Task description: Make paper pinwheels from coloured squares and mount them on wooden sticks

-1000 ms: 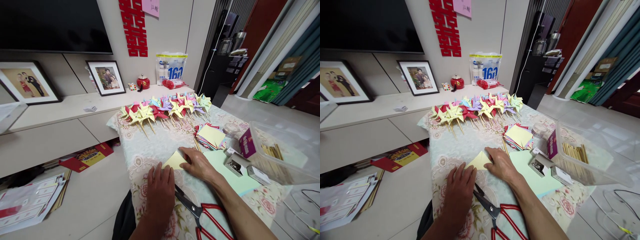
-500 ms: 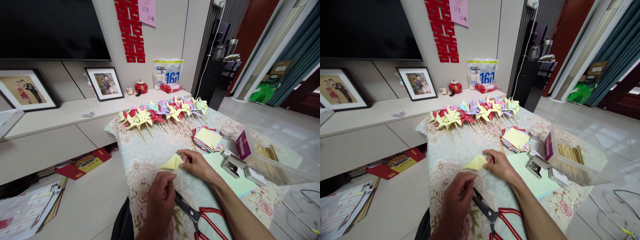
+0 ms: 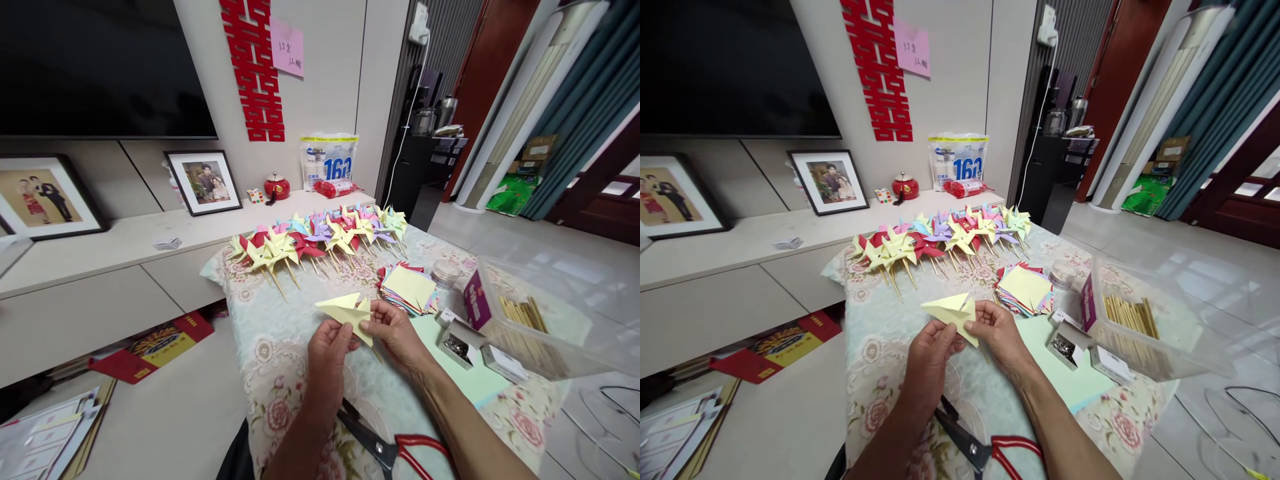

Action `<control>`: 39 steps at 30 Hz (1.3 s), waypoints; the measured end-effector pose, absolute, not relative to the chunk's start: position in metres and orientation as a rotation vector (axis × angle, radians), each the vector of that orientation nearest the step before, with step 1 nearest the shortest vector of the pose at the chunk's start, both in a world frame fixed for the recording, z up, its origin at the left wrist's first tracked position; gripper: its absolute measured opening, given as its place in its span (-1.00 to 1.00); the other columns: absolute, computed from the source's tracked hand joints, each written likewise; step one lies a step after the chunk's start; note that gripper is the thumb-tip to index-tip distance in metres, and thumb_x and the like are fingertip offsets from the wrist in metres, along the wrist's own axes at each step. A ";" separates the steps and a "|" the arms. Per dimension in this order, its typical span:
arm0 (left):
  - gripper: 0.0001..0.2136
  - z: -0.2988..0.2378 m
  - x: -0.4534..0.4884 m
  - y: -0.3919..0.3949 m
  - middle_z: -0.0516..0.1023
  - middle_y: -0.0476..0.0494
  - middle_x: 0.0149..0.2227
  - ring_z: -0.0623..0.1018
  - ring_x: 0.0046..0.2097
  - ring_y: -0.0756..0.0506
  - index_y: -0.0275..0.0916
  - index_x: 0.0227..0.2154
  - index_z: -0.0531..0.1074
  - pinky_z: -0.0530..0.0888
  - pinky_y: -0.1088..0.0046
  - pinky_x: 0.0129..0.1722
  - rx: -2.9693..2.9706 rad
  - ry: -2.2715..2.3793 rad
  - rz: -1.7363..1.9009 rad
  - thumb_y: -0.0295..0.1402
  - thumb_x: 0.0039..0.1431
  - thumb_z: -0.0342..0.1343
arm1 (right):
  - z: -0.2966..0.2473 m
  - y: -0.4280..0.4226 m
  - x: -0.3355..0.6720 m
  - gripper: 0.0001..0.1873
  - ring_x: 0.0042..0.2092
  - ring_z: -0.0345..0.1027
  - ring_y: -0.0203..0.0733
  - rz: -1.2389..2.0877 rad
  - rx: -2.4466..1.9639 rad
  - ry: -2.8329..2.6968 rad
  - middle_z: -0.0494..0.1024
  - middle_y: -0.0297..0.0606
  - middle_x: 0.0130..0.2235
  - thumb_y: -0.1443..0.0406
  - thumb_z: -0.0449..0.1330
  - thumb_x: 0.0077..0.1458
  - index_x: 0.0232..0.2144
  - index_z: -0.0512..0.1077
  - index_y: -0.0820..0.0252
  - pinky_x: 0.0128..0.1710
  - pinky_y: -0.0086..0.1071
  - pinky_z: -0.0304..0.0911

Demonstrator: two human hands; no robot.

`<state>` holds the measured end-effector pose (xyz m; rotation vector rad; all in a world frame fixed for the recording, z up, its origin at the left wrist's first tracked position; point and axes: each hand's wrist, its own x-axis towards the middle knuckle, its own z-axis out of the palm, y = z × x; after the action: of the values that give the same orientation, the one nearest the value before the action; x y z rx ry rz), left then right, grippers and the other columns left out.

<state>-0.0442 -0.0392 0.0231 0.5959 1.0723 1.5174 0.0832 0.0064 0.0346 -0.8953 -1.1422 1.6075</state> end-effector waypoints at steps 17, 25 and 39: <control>-0.78 0.008 -0.052 -0.047 0.52 -0.02 -0.60 0.42 -0.59 0.00 -0.28 -0.46 0.44 0.35 0.53 -0.58 0.802 1.209 1.314 -0.20 -0.03 0.22 | 0.036 0.006 0.090 -0.64 -0.55 0.25 -0.35 1.524 -1.073 -1.285 0.50 -0.40 -0.59 0.08 0.48 -0.19 -0.52 0.51 0.22 -0.50 -0.45 0.09; -0.76 0.003 -0.054 -0.048 0.47 0.00 -0.62 0.40 -0.59 0.00 -0.26 -0.48 0.43 0.31 0.52 -0.59 0.826 1.237 1.291 -0.16 0.01 0.19 | 0.033 0.007 0.090 -0.63 -0.53 0.27 -0.34 1.532 -1.111 -1.296 0.51 -0.37 -0.56 0.06 0.46 -0.18 -0.50 0.52 0.23 -0.48 -0.44 0.10; -0.77 0.003 -0.056 -0.050 0.43 0.05 -0.61 0.36 -0.58 0.02 -0.24 -0.50 0.40 0.26 0.53 -0.57 0.882 1.269 1.269 -0.16 0.04 0.17 | 0.035 0.004 0.089 -0.65 -0.53 0.28 -0.32 1.624 -1.094 -1.351 0.51 -0.41 -0.55 0.11 0.48 -0.20 -0.47 0.50 0.21 -0.49 -0.45 0.10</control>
<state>-0.0563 -0.0498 0.0026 0.8821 1.2695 1.2686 0.0891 0.0036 0.0352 -1.0945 -1.3508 1.6236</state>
